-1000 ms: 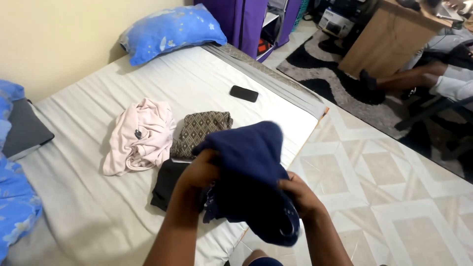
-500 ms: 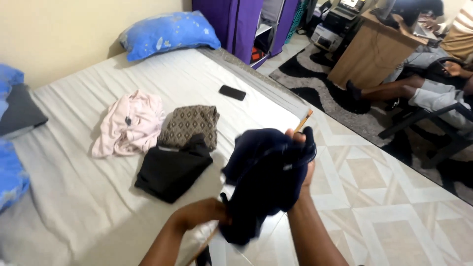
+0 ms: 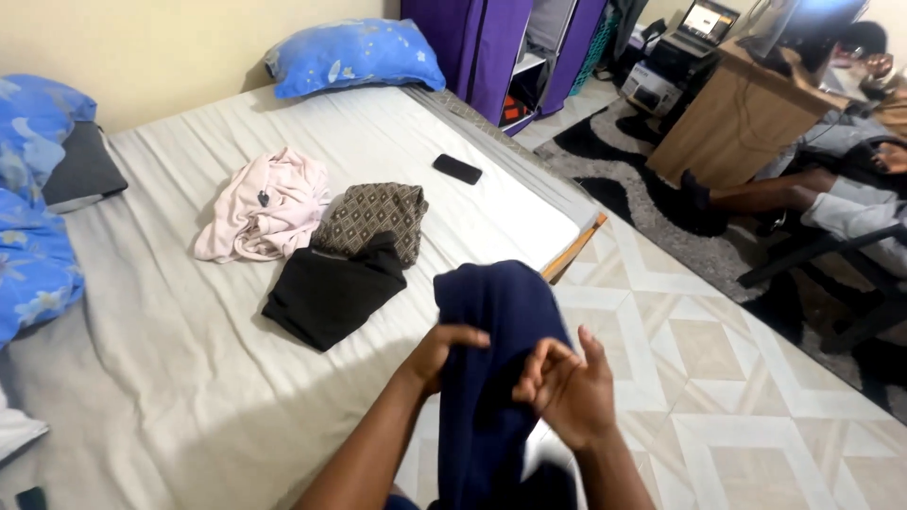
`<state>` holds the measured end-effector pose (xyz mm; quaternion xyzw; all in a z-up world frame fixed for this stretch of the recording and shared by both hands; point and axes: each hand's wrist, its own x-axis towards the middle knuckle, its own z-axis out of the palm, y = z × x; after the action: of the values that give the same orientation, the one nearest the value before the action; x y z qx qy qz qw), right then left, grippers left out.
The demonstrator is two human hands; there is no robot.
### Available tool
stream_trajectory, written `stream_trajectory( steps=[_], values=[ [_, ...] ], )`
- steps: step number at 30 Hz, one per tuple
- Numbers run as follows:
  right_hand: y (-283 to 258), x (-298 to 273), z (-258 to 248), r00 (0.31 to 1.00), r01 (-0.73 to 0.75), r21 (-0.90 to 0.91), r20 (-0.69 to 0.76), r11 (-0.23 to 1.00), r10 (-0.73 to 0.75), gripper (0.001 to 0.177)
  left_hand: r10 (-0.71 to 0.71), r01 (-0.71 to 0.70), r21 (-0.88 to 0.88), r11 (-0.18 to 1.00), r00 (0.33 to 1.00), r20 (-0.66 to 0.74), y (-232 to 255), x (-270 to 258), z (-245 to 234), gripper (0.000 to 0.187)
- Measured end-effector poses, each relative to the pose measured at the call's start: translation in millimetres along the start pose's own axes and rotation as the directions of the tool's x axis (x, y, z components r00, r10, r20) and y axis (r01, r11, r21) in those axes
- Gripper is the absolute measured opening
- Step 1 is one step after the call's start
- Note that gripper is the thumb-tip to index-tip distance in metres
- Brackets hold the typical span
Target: Folding various pieces of laundry on a bed.
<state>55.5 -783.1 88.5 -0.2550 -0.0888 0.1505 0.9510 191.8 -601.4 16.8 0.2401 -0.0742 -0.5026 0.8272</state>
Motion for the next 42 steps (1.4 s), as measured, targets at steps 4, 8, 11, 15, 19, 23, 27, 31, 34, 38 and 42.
stream_trajectory(
  steps=[4, 8, 11, 15, 19, 23, 27, 31, 34, 38, 42],
  values=[
    [-27, 11, 23, 0.866, -0.050, -0.285, -0.490, 0.957, -0.100, 0.087, 0.149, -0.068, 0.844, 0.533, 0.989, -0.015, 11, -31, 54, 0.056],
    [-15, 38, 73, 0.691, -0.274, -0.333, -0.721, 0.902, -0.056, 0.099, 0.136, -0.023, 0.970, -0.242, 0.989, 0.058, 22, -57, 92, 0.054],
    [3, 47, 35, 0.748, -0.141, -0.313, -0.655, 0.939, -0.106, 0.073, 0.062, -0.089, 0.650, -0.755, 0.976, 0.207, 34, -84, 124, 0.057],
    [26, 54, -57, 0.761, -0.026, -0.346, -0.615, 0.938, -0.206, 0.051, 0.324, -0.148, 0.987, -0.056, 0.933, 0.159, 46, -92, 57, 0.055],
    [40, 65, -50, 0.778, -0.043, -0.702, -0.470, 0.711, -0.417, 0.039, 0.506, -0.290, 0.764, 0.576, 0.861, -0.055, 62, -93, 54, 0.090],
    [48, 73, -75, 0.828, -0.102, -0.946, -0.253, 0.309, -0.501, 0.031, 0.592, -0.458, 0.640, 0.617, 0.806, 0.005, 66, -91, 82, 0.082],
    [46, 86, -30, 0.837, -0.214, -0.946, -0.306, 0.243, -0.454, 0.029, 0.604, -0.320, 0.770, 0.552, 0.790, -0.106, 76, -91, 58, 0.043],
    [46, 91, 32, 0.764, -0.232, -0.751, -0.534, 0.618, -0.361, 0.047, 0.707, -0.647, 0.709, 0.281, 0.638, 0.303, 81, -97, 80, 0.033],
    [48, 87, 32, 0.794, -0.212, -0.569, -0.574, 0.795, -0.200, 0.060, 0.725, -0.578, 0.802, 0.152, 0.617, 0.307, 69, -92, 71, 0.030],
    [43, 86, 69, 0.842, -0.188, -0.466, -0.530, 0.865, -0.102, 0.079, 0.652, -0.434, 0.813, 0.389, 0.753, 0.091, 70, -93, 72, 0.029],
    [47, 85, 58, 0.712, -0.231, -0.473, -0.678, 0.850, -0.184, 0.041, 0.631, -0.546, 0.729, 0.412, 0.748, 0.204, 68, -91, 56, 0.022]
  ],
)
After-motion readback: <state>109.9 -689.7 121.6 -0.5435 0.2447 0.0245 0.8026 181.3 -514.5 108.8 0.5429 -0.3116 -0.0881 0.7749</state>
